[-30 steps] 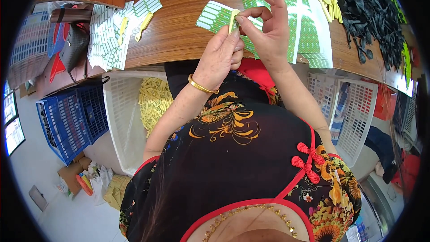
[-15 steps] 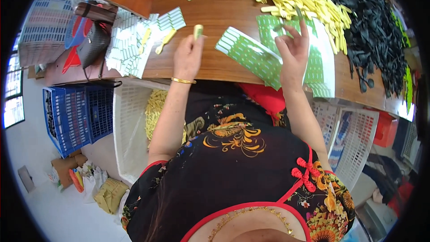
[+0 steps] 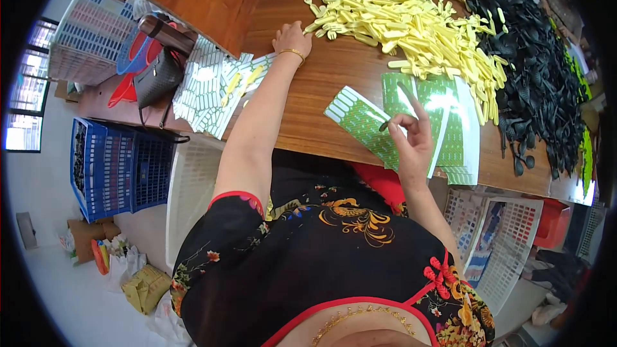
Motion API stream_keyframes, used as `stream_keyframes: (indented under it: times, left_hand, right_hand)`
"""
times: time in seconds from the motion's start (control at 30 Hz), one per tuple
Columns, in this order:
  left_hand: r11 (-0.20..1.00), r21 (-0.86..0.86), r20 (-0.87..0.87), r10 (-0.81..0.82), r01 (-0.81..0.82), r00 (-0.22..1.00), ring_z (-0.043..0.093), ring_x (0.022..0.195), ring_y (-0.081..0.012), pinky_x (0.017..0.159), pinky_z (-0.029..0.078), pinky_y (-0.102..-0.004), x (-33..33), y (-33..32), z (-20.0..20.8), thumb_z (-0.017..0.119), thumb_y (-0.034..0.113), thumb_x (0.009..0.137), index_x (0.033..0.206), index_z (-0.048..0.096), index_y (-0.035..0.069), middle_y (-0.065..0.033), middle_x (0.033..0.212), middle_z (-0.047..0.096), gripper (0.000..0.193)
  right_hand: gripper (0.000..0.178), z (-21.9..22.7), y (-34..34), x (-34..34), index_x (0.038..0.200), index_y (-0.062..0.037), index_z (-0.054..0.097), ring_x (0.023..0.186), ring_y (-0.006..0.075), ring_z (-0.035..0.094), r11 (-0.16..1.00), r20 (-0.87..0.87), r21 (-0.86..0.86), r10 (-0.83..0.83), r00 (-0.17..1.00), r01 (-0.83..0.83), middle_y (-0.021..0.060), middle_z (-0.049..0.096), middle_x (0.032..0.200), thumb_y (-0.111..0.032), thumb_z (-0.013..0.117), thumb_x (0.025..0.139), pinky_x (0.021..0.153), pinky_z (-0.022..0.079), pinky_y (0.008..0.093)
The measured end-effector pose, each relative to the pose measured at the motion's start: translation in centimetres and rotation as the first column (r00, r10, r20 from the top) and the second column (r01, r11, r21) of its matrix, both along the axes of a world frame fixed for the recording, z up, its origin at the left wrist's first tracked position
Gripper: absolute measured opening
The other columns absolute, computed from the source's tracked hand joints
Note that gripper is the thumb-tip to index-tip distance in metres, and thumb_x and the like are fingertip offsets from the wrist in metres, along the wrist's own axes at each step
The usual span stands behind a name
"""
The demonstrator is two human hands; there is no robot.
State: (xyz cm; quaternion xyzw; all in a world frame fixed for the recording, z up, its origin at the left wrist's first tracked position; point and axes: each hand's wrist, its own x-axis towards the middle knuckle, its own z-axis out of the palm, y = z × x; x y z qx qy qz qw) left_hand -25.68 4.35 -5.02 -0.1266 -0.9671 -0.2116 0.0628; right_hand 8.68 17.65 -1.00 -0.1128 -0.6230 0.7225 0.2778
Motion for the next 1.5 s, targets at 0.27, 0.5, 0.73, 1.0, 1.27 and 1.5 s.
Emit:
stream_keyframes:
  times: [0.27, 0.5, 0.73, 1.0, 1.27, 1.5]
  left_hand:
    - [0.994, 0.031, 0.173, -0.108, 0.104, 0.979, 0.06, 0.115, -0.0339, 0.1, 0.049, -0.0448, 0.2, -0.1, -1.6, 0.071, 0.034, 0.09, 0.107, 0.067, 0.011, -0.0122, 0.117, 0.066, 0.029]
    - [0.465, 0.845, 0.513, -0.569, -0.262, 0.643, 0.063, 0.074, -0.0132, 0.069, 0.054, -0.0294, 9.1, -4.4, -1.8, 0.064, 0.018, 0.101, 0.105, 0.064, 0.002, -0.0037, 0.085, 0.067, 0.017]
    - [0.079, 0.883, 0.363, -0.74, -0.462, 0.567, 0.068, 0.097, -0.0181, 0.089, 0.057, -0.0332, 21.6, -2.0, 2.4, 0.061, 0.008, 0.101, 0.115, 0.057, 0.003, -0.0074, 0.106, 0.067, 0.015]
    - [0.064, 0.926, 0.274, -0.793, -0.373, 0.545, 0.071, 0.108, -0.0254, 0.097, 0.057, -0.0387, 25.4, -1.8, 5.0, 0.06, 0.004, 0.1, 0.117, 0.054, 0.005, -0.0145, 0.118, 0.068, 0.018]
    - [0.289, 0.9, 0.423, -0.76, -0.327, 0.493, 0.072, 0.098, -0.0195, 0.086, 0.06, -0.0314, 24.0, -3.5, 6.2, 0.063, 0.008, 0.1, 0.114, 0.054, 0.005, -0.0109, 0.111, 0.07, 0.016]
    - [0.005, 0.859, 0.343, -0.748, -0.512, 0.568, 0.069, 0.102, -0.0178, 0.091, 0.058, -0.032, 25.0, -2.7, 5.7, 0.064, 0.014, 0.101, 0.115, 0.057, 0.006, -0.009, 0.11, 0.07, 0.017]
  right_hand:
    - [0.069, -0.3, -0.1, 0.2, 0.153, -0.0019, 0.037, 0.101, 0.0132, 0.061, 0.993, -0.043, -0.117, 0.025, 0.999, -0.03, 0.0057, 0.064, 0.103, 0.005, 0.068, 0.091, 0.097, 0.048, 0.03]
    - [0.073, 0.2, -0.1, -1.6, 0.155, -0.0065, 0.035, 0.107, 0.0148, 0.061, 0.969, -0.073, -0.234, 0.059, 0.996, -0.075, 0.0062, 0.064, 0.11, 0.006, 0.068, 0.091, 0.099, 0.048, 0.0309]
    - [0.093, 1.0, -1.7, -3.0, 0.162, -0.0148, 0.021, 0.113, 0.0164, 0.058, 0.979, -0.052, -0.196, 0.045, 0.998, -0.055, 0.0103, 0.041, 0.147, 0.005, 0.072, 0.087, 0.092, 0.053, 0.0301]
    - [0.091, 0.8, -0.1, -1.7, 0.162, -0.0141, 0.017, 0.098, 0.0133, 0.066, 0.992, -0.105, -0.124, -0.005, 0.995, -0.008, 0.0156, 0.04, 0.147, 0.009, 0.067, 0.09, 0.088, 0.056, 0.0272]
    - [0.093, 2.1, 1.7, -1.6, 0.162, -0.0149, 0.02, 0.093, 0.0125, 0.065, 0.983, -0.022, 0.038, 0.178, 0.984, -0.177, 0.0168, 0.046, 0.145, 0.007, 0.072, 0.088, 0.085, 0.056, 0.0276]
    - [0.093, 2.6, 0.2, -1.4, 0.162, -0.0124, 0.017, 0.092, 0.0123, 0.066, 0.982, -0.1, 0.11, 0.162, 0.982, -0.151, 0.0175, 0.046, 0.145, 0.009, 0.07, 0.089, 0.084, 0.057, 0.0262]
